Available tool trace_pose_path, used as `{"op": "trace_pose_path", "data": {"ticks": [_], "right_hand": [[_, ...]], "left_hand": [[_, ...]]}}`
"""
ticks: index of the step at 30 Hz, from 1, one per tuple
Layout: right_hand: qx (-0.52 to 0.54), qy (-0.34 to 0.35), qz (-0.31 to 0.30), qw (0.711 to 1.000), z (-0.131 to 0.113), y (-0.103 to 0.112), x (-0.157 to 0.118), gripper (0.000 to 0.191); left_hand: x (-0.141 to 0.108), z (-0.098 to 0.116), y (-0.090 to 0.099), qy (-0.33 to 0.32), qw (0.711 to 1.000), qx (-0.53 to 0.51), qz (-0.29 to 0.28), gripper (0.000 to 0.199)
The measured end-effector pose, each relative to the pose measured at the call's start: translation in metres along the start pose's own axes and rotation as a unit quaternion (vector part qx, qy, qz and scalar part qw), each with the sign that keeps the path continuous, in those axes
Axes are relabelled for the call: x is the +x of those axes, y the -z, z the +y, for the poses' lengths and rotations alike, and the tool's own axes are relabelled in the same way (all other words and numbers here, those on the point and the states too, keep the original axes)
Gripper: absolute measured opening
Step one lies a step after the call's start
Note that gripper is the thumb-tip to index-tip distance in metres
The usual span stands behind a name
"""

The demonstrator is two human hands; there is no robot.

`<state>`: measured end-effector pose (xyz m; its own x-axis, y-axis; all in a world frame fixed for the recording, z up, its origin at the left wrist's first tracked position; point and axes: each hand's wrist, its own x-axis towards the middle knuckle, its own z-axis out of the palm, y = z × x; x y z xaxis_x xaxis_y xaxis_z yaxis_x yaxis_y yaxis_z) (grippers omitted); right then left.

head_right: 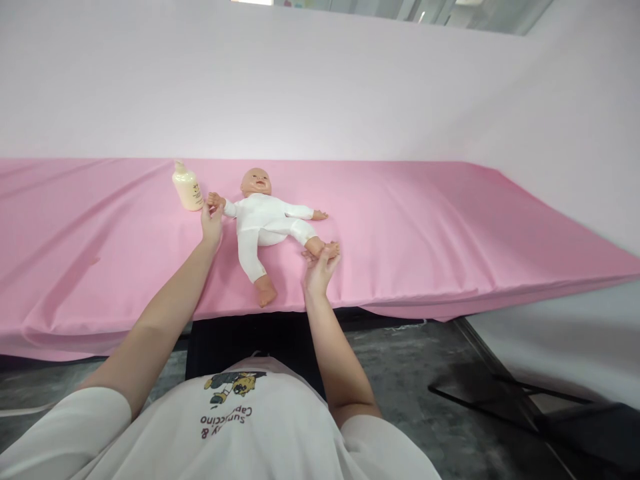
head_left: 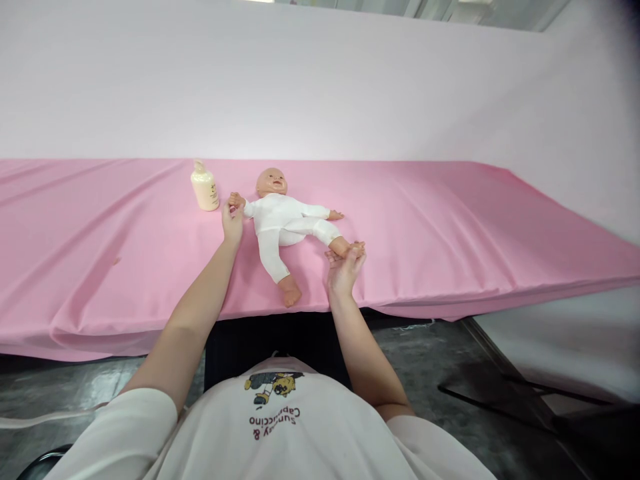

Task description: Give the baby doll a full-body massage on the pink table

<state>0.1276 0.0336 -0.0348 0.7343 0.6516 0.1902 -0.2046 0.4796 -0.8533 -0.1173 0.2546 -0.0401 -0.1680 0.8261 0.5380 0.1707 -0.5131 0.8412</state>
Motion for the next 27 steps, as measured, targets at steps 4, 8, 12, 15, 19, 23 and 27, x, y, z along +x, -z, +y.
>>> {"op": "trace_pose_path", "data": {"ticks": [4, 8, 12, 15, 19, 23, 27], "right_hand": [[-0.028, 0.026, -0.003, 0.999, -0.001, 0.000, -0.005, 0.067], [-0.101, 0.067, -0.048, 0.992, 0.000, 0.002, -0.008, 0.064], [-0.094, 0.036, -0.091, 0.991, -0.003, -0.001, -0.009, 0.056], [-0.084, 0.012, -0.113, 0.990, -0.004, -0.004, -0.009, 0.055], [-0.094, -0.015, -0.137, 0.986, -0.002, -0.005, -0.007, 0.051], [-0.111, -0.047, -0.183, 0.976, 0.002, -0.005, -0.006, 0.048], [-0.129, -0.045, -0.215, 0.967, 0.008, -0.003, -0.005, 0.042]], "left_hand": [[-0.001, 0.002, -0.001, 0.017, 1.000, 0.004, 0.025, 0.038], [-0.005, 0.007, -0.001, -0.004, 0.999, 0.045, 0.010, 0.038], [-0.013, 0.017, -0.003, -0.083, 0.988, 0.121, -0.053, 0.037], [-0.020, 0.027, -0.006, -0.136, 0.970, 0.169, -0.108, 0.036], [-0.026, 0.034, -0.011, -0.162, 0.952, 0.214, -0.145, 0.036], [-0.027, 0.039, -0.012, -0.168, 0.943, 0.236, -0.162, 0.036], [-0.029, 0.046, -0.012, -0.184, 0.935, 0.240, -0.187, 0.036]]}}
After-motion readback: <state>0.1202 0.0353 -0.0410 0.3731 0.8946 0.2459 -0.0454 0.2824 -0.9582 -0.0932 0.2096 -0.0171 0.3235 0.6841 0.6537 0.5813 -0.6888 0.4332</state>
